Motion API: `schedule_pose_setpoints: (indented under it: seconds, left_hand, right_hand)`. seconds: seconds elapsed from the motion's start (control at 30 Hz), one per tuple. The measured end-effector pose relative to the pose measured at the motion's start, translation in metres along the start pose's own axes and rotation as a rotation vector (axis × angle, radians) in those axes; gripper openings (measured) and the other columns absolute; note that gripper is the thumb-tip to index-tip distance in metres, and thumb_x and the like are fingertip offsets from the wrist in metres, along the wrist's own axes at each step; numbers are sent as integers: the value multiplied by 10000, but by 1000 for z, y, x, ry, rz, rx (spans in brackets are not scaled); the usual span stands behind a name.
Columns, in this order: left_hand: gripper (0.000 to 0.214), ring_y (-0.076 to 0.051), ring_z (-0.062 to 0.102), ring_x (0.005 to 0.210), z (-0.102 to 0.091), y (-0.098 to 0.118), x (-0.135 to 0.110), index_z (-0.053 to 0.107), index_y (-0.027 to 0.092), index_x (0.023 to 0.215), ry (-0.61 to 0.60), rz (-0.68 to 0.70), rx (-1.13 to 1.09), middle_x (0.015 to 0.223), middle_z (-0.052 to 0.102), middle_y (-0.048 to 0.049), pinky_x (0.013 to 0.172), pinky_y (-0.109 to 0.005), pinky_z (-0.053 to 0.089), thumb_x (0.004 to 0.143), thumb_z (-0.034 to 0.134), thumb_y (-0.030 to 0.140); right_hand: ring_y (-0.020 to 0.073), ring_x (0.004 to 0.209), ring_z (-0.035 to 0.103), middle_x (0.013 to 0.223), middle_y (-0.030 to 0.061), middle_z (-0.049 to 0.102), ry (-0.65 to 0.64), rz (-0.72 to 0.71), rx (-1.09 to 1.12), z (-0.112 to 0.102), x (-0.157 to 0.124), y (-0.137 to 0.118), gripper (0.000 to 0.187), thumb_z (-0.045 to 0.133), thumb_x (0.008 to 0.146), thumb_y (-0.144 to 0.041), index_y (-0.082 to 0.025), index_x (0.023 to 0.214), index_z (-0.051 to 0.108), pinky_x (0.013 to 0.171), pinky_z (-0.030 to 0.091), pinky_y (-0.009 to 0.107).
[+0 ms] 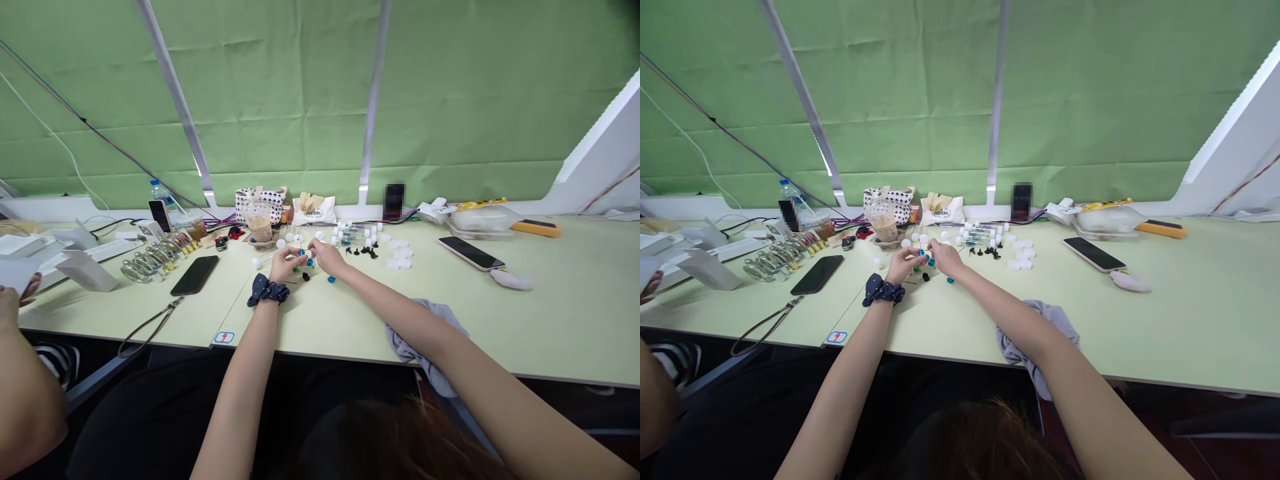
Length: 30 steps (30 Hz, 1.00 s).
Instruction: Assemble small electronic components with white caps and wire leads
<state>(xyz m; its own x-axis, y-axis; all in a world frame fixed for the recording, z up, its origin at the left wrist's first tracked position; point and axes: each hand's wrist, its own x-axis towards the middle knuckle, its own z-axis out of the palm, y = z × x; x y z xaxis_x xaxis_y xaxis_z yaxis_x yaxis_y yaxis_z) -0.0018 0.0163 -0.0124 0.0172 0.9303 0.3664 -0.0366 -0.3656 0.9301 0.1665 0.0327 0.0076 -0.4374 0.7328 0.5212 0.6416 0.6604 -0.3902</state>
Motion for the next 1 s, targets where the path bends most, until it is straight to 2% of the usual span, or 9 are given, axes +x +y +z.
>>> schedule_pose_setpoints:
  seconds: [0.17,0.43,0.6,0.8,0.9,1.0]
  left_hand:
    - [429,-154,639,622,1,1,1,612,133,824,4,-26,-29,719,636,-20,668,-324,536,529,806,377]
    - [419,-142,622,611,0,3,-1,612,136,827,-19,-12,16,720,636,-26,635,-291,511,555,786,403]
    - [412,-144,617,611,0,5,-2,604,143,833,-32,-24,93,729,630,-30,584,-264,492,573,772,414]
    - [419,-143,621,612,2,7,-3,609,150,834,-30,-28,83,737,610,-17,585,-260,493,555,781,411]
    - [418,-144,619,598,2,6,-2,614,147,850,3,-35,74,710,599,-12,574,-262,492,558,783,393]
    - [411,-147,623,582,-1,0,2,607,142,847,92,-20,40,665,577,3,572,-267,491,564,778,386]
  right_hand:
    - [166,740,587,848,85,658,-10,-45,-84,-6,0,0,151,388,921,-176,-165,998,517,624,343,241]
    - [197,702,599,781,107,671,-51,31,-302,-13,1,-3,260,402,937,-347,-179,924,600,604,315,256]
    - [164,692,596,765,67,669,-114,65,-248,-19,1,-6,256,413,930,-328,-188,918,627,610,331,231]
    - [142,696,590,759,42,673,-136,114,-144,-19,0,-8,239,433,916,-304,-192,869,638,604,343,212]
    - [149,713,594,776,43,677,-108,102,-163,-16,0,-7,253,421,923,-334,-201,899,634,618,346,220]
    - [175,761,600,834,69,681,-71,107,-239,-13,0,-4,278,409,925,-355,-202,939,641,643,352,241]
